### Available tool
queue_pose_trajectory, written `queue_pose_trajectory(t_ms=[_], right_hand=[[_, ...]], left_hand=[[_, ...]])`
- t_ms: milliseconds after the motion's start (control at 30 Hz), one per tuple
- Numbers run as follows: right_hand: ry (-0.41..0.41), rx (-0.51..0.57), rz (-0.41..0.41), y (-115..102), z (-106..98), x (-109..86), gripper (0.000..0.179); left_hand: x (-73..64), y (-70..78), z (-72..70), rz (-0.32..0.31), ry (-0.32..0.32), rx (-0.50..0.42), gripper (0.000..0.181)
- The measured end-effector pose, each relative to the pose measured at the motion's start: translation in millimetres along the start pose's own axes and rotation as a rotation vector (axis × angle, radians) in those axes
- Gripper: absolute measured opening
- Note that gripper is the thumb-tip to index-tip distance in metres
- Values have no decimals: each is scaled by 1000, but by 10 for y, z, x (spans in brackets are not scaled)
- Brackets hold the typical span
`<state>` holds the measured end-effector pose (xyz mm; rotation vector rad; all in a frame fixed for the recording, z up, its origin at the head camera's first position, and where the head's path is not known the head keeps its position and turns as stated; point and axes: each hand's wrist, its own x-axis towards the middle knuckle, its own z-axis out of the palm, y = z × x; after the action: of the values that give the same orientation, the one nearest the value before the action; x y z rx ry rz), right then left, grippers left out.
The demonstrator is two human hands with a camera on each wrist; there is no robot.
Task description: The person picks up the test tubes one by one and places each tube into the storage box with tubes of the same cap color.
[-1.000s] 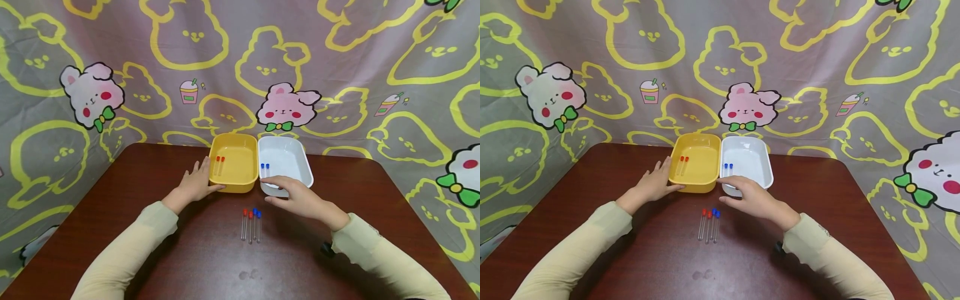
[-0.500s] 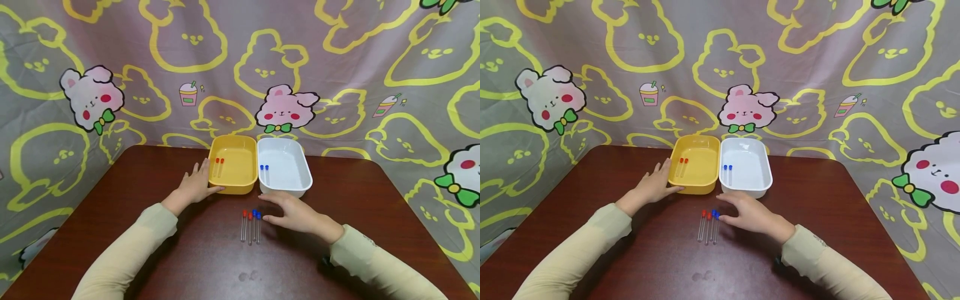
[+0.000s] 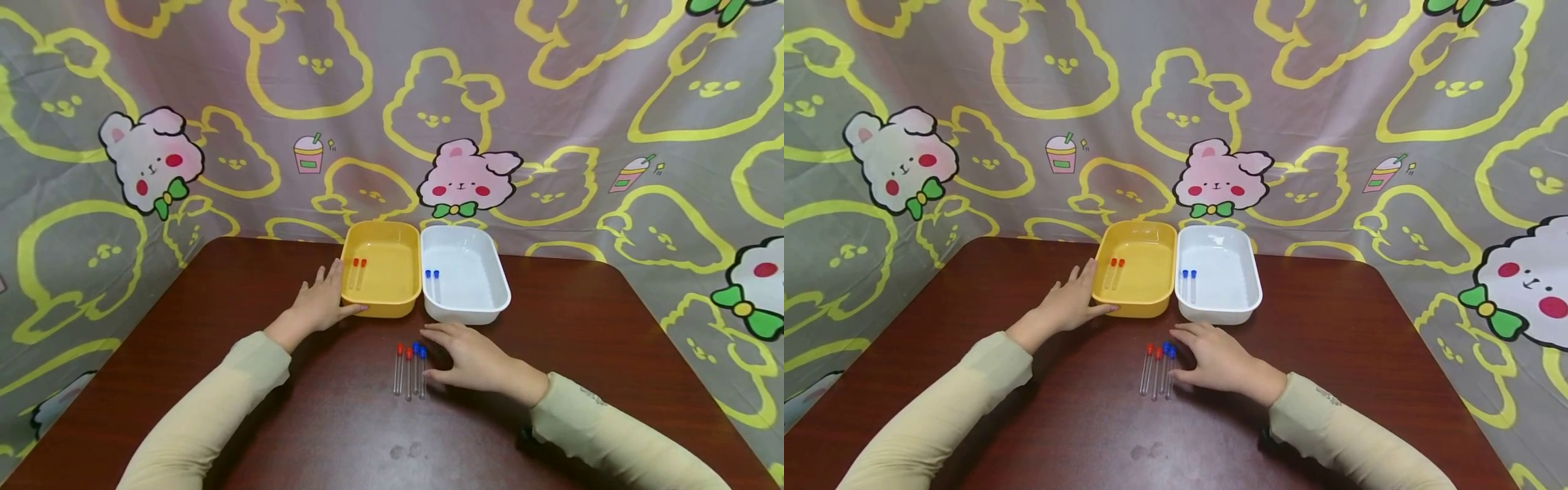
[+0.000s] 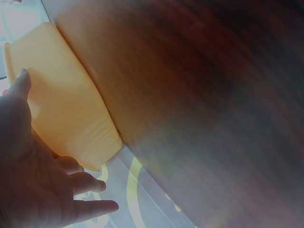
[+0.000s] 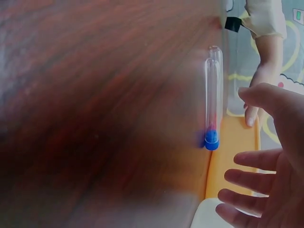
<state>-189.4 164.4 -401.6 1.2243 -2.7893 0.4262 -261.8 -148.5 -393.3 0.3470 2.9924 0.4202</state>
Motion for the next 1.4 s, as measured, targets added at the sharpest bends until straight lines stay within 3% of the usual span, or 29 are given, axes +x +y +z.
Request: queue_pose_trajectory(t_ms=[533,1000,1400], right_hand=[[-126,-66,36,-57,63,10,90],[-156,-83,53,-123,62,-3,103],[-163,-95,58,-193,76,-16,98]], left_hand=[[-2,2,7,5,-1,-7,118],[-9,-4,3,8,6,-3,118],[-14,-10,7,5,11,-1,117]])
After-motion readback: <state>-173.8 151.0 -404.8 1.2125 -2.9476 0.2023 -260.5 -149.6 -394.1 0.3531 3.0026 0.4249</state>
